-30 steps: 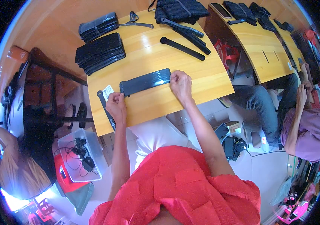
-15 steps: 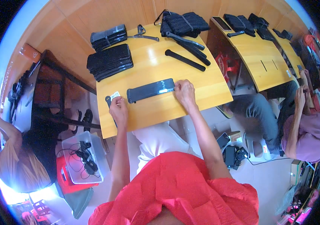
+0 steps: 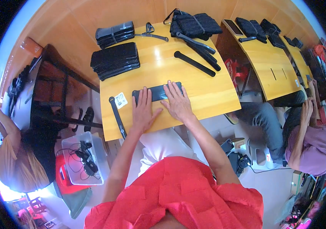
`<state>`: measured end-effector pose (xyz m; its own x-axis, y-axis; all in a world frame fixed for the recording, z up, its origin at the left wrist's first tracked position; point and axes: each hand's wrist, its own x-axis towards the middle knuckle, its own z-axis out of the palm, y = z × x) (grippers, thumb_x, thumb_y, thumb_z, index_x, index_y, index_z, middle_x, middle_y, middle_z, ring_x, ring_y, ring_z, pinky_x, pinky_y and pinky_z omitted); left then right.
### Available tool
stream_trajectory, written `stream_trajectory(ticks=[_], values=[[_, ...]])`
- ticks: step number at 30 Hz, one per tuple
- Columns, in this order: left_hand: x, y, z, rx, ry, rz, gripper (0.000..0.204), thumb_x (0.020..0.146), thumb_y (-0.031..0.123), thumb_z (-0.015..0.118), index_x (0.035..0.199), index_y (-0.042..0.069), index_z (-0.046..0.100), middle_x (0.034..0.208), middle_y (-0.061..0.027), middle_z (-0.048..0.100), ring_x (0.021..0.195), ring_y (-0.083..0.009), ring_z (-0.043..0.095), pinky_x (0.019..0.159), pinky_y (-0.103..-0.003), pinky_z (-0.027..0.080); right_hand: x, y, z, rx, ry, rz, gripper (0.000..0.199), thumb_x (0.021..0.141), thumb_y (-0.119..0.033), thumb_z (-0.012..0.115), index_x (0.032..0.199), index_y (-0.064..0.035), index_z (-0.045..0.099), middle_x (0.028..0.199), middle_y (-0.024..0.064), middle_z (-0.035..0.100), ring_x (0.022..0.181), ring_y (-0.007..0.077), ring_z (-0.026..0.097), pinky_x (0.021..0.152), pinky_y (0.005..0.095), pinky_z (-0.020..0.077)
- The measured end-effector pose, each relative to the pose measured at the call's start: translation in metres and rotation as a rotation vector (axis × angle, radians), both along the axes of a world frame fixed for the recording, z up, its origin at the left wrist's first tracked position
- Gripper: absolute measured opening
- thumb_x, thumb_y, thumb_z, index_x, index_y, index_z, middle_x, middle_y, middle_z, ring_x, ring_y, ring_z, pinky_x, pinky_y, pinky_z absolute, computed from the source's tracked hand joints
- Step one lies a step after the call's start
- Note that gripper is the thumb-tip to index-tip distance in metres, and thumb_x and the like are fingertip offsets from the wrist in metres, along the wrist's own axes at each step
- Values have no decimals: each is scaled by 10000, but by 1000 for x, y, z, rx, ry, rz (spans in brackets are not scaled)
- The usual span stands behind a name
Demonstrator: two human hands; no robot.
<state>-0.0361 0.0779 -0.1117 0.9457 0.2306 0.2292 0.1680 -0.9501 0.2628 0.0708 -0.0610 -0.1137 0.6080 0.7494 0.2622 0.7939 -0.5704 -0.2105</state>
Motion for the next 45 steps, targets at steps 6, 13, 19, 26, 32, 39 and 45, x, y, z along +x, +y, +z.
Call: stream_trajectory(ticks=[6, 13, 19, 26, 32, 39, 45], values=[[2, 1, 1, -9, -12, 26, 826, 816, 531, 513, 1377, -24, 268, 1459, -183, 214, 1364, -295, 174, 1089, -500, 105, 0, 2, -4, -69, 65, -35, 629, 888, -398, 467, 1404, -98, 269, 1485, 94, 196, 1371, 241, 178, 1100, 457, 145], [-33, 32, 33, -820, -546, 275, 483, 868, 151, 563, 1273, -65, 411, 1309, -200, 435, 1227, -281, 412, 1020, -343, 315, -25, 2, 19, 28, 37, -22, 635, 866, -380, 518, 1385, -81, 306, 1464, 127, 233, 1359, 288, 193, 1066, 543, 142], [-147, 45, 17, -1205, -810, 615, 245, 933, 203, 499, 1072, 13, 565, 970, -77, 610, 868, -127, 582, 764, -238, 456, -120, 33, 15, 336, 131, 521, 634, 702, -232, 689, 1273, -99, 448, 1332, 141, 409, 1256, 317, 355, 1018, 492, 280], [-206, 1, 0, -1463, -637, 849, 249, 938, 230, 491, 1041, 20, 575, 871, -60, 638, 747, -124, 608, 653, -207, 477, -134, 72, -5, 275, -8, 597, 444, 708, -125, 673, 1134, -111, 550, 1201, 112, 492, 1099, 279, 484, 935, 418, 383], [-155, -23, 60, -1743, -383, 525, 359, 956, 296, 436, 1126, -1, 544, 995, -95, 625, 865, -153, 608, 730, -251, 482, -131, 47, 52, 668, 665, 314, 405, 735, 1, 608, 1135, -56, 586, 1025, 123, 537, 936, 257, 533, 808, 347, 439], [-81, -38, 107, -2144, -418, 115, 294, 939, 252, 494, 1109, 16, 526, 889, -49, 619, 832, -130, 607, 763, -269, 478, -110, 9, 102, 779, 378, 260, 379, 749, 20, 587, 1124, -31, 602, 996, 119, 540, 983, 279, 496, 834, 339, 412], [-65, -45, 130, -2137, -383, 143, 240, 905, 166, 554, 1082, 5, 559, 869, -53, 630, 780, -131, 631, 706, -245, 517, -97, -25, 139, 926, 577, 284, 332, 744, -13, 617, 1076, -9, 624, 1008, 123, 545, 949, 256, 539, 817, 316, 442]])
